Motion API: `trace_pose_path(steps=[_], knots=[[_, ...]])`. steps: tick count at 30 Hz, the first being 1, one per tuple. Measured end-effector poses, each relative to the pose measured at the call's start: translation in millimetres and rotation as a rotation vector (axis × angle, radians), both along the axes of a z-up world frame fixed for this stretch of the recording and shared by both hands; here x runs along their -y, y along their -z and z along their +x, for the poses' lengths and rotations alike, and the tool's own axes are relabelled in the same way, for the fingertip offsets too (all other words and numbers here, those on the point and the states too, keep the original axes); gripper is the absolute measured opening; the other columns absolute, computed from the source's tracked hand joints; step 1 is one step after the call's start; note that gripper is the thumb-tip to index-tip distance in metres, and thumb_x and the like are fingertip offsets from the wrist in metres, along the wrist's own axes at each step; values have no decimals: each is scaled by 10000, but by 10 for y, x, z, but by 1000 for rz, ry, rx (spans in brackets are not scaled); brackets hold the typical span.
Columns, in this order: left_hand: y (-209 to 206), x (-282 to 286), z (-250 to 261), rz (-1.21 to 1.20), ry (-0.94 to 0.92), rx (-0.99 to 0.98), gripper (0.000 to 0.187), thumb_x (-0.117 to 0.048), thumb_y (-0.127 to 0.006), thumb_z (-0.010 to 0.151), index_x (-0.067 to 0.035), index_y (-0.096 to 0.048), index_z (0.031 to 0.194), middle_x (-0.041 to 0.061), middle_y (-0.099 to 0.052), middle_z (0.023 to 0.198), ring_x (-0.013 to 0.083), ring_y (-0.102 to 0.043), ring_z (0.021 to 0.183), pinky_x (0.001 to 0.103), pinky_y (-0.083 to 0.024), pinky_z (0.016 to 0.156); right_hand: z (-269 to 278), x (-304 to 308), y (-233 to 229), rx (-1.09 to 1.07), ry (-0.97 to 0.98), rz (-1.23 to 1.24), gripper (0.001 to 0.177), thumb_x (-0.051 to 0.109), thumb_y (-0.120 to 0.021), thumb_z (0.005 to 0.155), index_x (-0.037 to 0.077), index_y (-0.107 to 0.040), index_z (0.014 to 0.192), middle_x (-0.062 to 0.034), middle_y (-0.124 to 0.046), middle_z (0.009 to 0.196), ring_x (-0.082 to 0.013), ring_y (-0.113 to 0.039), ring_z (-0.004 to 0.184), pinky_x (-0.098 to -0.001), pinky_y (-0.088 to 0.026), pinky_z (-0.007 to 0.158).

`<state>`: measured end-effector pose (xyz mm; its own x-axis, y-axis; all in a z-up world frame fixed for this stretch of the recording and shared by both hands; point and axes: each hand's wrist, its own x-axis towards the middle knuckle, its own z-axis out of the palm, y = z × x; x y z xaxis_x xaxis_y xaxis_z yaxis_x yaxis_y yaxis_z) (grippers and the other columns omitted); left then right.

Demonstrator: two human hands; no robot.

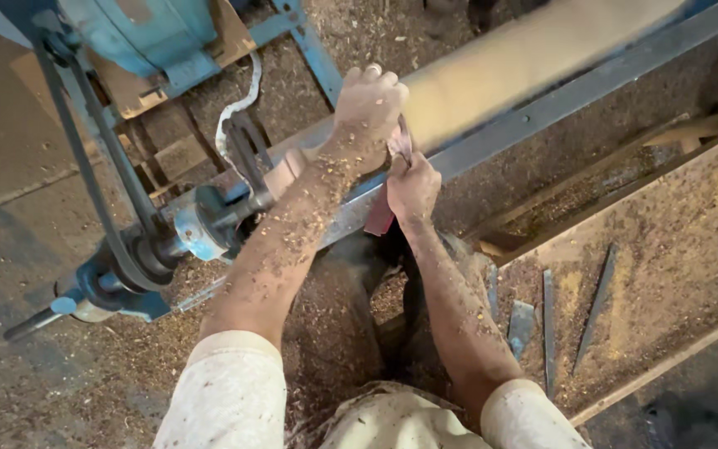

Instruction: The person uses a chisel to shape a rotating wooden piece on a lathe, creating grooves and contours. They then switch to a sanding block to smooth the surface of the wood while it continues to spin.

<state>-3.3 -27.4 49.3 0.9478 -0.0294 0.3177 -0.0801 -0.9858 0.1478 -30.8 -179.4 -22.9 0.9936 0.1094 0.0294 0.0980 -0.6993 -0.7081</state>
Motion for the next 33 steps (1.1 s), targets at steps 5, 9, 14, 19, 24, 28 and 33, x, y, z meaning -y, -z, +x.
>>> trace_pose_path(steps=[5, 9, 14, 19, 24, 28, 33], knots=[[245, 59, 93, -50, -30, 87, 128, -221, -744, 677, -190, -697, 792, 13, -652, 868, 250, -615, 963, 406, -455, 827, 14, 10, 14, 1, 2, -23, 271, 261, -598, 899, 14, -709, 899, -274, -692, 829, -481, -680, 816, -560, -525, 767], [252, 70, -5, 3, 18, 171, 135, -249, -742, 701, -179, -674, 794, 17, -640, 868, 249, -611, 954, 403, -455, 838, -2, -20, 48, 29, 46, -47, 320, 302, -586, 917, 13, -689, 824, -278, -696, 820, -494, -676, 826, -576, -517, 776], [254, -7, -44, 86, 132, 298, 180, -282, -735, 716, -159, -638, 804, 26, -606, 858, 246, -604, 935, 393, -445, 812, -32, -22, 101, -25, 108, -42, 335, 311, -576, 925, 7, -687, 838, -292, -684, 801, -510, -668, 818, -576, -521, 782], [233, 40, -69, 57, 147, 334, 200, -297, -730, 725, -159, -616, 815, 32, -592, 863, 244, -603, 913, 397, -451, 799, -49, -35, 104, 13, 116, 3, 319, 288, -564, 943, 9, -675, 835, -295, -681, 800, -509, -672, 813, -579, -528, 766], [102, 25, -203, -11, 167, 340, 200, -279, -722, 792, -138, -657, 918, 40, -617, 934, 257, -585, 945, 403, -448, 841, -140, -29, -126, -18, 159, 26, 282, 270, -605, 971, 18, -693, 879, -287, -687, 818, -482, -677, 830, -566, -532, 773], [-133, -138, -233, -60, 56, 222, 172, -310, -693, 874, -149, -679, 932, 35, -658, 966, 296, -578, 1091, 526, -420, 984, -225, 261, -446, 312, -160, 81, 214, 165, -613, 958, 19, -678, 1100, -211, -679, 962, -425, -651, 911, -508, -522, 812], [-351, -234, -123, 21, -21, -191, 453, -559, -585, 968, -142, -755, 927, 95, -733, 1128, 427, -497, 1297, 744, -251, 1052, -208, 136, -398, 423, -401, -247, 400, 47, -624, 858, 13, -647, 1256, -160, -646, 1054, -373, -638, 943, -480, -515, 822]])
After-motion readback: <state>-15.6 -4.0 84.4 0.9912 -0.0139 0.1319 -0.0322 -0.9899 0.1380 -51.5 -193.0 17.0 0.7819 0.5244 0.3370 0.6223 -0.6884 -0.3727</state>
